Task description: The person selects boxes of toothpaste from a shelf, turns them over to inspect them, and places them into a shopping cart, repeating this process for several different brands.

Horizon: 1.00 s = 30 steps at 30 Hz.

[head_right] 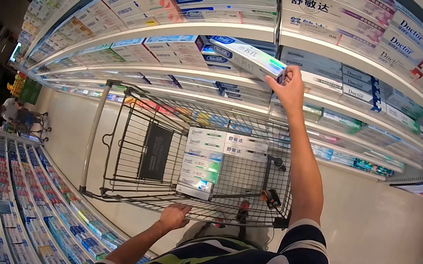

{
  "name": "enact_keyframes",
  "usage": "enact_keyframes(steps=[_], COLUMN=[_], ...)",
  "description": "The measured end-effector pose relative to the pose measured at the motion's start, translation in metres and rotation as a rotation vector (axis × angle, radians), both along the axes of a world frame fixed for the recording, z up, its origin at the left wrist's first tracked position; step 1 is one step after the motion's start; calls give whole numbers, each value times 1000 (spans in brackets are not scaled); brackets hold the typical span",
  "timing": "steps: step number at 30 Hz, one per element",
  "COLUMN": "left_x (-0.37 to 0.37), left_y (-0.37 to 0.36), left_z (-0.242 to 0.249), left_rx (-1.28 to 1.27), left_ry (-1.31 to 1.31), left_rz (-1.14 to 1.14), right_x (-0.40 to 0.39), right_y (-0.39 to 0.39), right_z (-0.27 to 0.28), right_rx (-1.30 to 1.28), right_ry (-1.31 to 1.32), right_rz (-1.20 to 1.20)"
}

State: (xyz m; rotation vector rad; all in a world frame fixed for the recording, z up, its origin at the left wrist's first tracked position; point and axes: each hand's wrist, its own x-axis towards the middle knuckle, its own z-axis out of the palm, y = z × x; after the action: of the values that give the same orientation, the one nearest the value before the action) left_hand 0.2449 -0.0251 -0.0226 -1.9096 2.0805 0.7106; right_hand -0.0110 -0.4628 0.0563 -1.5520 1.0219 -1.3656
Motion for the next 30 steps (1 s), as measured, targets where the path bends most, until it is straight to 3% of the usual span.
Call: enact_keyframes(steps=[2,4,5,6,10,12,14,16,20,22,30], left_x=[3,6,10,13,25,34,30,40,53,55,66], left_y=[0,-4,-7,-10,-46,-72,-98,-110,-101,-88,-52], left_z=[4,19,24,29,45,37,81,88,98,98,97], left_rx=[3,-28,11,-23,-108,-222,-102,9,167,111,60], left_ry=[13,193,287,407,818,1181,1538,1835,1935,1785,1748], left_rz=[-24,-56,-29,36,543,708,997,1012,842,869,902], right_x=[1,-1,-1,-2,-11,-12,-13,-14,-9,-4,12], right_y=[22,47,65,85,161,200,230,249,280,291,324], right_z=[0,-9,-11,-13,-25,-19,-13,-9,14,25,33], right_rx=[138,197,368,543,639,704,732,768,807,782,755], right_ry=[-302,-305,-447,-588,-632,-613,-585,-513,-379,-363,-128], right_rz=[1,-50,-39,-28,68,139,156,265,249,214,166])
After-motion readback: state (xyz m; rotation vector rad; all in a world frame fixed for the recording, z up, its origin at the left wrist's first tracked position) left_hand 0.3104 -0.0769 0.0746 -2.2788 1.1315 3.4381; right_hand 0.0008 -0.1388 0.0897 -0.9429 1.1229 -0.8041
